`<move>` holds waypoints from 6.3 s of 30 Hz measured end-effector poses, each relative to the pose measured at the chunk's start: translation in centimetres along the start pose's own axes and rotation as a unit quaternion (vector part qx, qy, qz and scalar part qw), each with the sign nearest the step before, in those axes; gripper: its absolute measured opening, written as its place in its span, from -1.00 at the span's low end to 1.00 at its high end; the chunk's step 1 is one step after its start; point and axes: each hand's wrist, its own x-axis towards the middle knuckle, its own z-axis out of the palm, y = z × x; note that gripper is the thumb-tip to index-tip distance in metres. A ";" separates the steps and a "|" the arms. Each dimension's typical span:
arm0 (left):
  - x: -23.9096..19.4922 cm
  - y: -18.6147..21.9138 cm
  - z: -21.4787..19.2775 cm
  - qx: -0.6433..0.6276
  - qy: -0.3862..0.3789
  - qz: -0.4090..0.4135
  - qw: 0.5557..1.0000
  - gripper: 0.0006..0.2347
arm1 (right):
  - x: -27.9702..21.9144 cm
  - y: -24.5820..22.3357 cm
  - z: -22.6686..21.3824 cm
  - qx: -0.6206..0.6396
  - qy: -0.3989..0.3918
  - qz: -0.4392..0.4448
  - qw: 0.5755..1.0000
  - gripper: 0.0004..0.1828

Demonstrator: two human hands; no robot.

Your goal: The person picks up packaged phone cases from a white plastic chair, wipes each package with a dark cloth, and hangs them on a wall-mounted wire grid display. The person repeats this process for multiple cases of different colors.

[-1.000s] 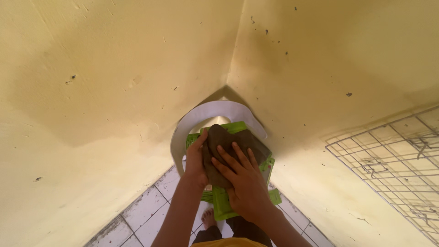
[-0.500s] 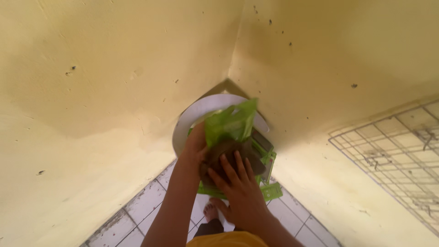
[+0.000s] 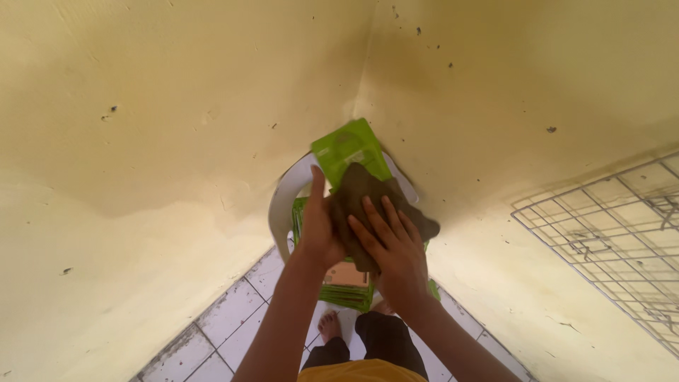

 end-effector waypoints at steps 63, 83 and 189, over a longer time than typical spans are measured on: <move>0.0 -5.1 -5.6 0.074 0.014 -0.015 0.997 -0.57 | 1.1 1.2 0.7 0.066 -0.031 0.100 0.992 -0.34; 0.7 0.8 -6.5 0.012 0.064 0.076 0.995 -0.52 | -7.8 -1.7 2.4 0.087 -0.196 -0.010 0.977 -0.33; -2.7 -32.0 52.6 0.405 -0.519 0.491 0.571 -0.65 | -14.4 14.3 -56.1 -0.459 0.376 0.171 0.787 -0.26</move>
